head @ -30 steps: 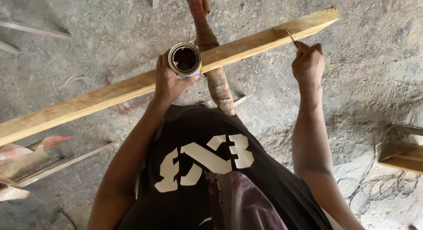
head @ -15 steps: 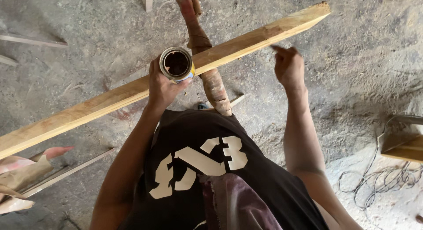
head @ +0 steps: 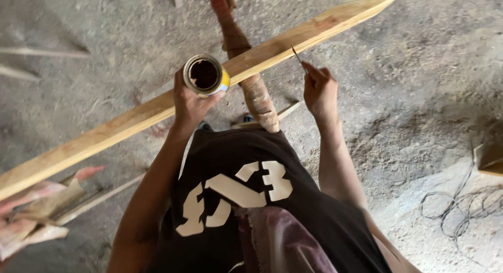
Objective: The person holds a long wooden plank across two supports and scrapes its end with a knife. They then retrieve a can of dark stain and brush the stain along the plank's surface, dipping the brush back into the can repeatedly while coating the wood.
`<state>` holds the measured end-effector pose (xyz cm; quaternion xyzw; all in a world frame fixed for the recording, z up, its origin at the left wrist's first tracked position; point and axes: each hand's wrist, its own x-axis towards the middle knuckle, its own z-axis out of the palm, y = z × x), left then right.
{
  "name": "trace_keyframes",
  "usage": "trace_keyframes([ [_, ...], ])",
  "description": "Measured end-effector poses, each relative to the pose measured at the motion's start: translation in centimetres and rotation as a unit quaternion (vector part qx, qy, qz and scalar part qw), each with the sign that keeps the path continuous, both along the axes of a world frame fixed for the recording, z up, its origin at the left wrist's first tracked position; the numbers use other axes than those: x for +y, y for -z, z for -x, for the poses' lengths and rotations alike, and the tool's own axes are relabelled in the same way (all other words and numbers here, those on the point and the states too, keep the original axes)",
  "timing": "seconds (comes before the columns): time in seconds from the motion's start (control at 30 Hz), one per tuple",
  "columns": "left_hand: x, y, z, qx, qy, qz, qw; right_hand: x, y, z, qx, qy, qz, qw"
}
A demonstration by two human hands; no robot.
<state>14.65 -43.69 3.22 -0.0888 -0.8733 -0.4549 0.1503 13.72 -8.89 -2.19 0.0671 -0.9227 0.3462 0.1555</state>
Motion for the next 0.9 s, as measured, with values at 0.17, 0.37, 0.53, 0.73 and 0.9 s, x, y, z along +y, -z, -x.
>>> trace_keyframes([
  [0.17,-3.6,-0.1,-2.1,-0.010,0.010,-0.057,0.998,-2.5,-0.1,-5.1,-0.022,-0.018,0.067,0.997],
  [0.37,-8.1,-1.1,-7.5,0.051,-0.035,0.007,0.998,1.2,1.4,-5.8,-0.086,0.002,0.131,0.988],
  [0.53,-11.4,-1.3,-14.9,-0.005,-0.193,0.047,0.980,-0.7,0.2,-4.1,-0.052,-0.004,-0.028,0.998],
  [0.73,-14.3,0.5,-25.3,-0.096,-0.352,-0.030,0.930,-11.6,-2.6,-2.2,-0.013,-0.186,-0.038,0.982],
  [0.9,-15.7,2.2,-33.4,-0.084,-0.442,-0.020,0.893,-20.7,-4.8,-4.6,-0.008,-0.334,-0.006,0.942],
])
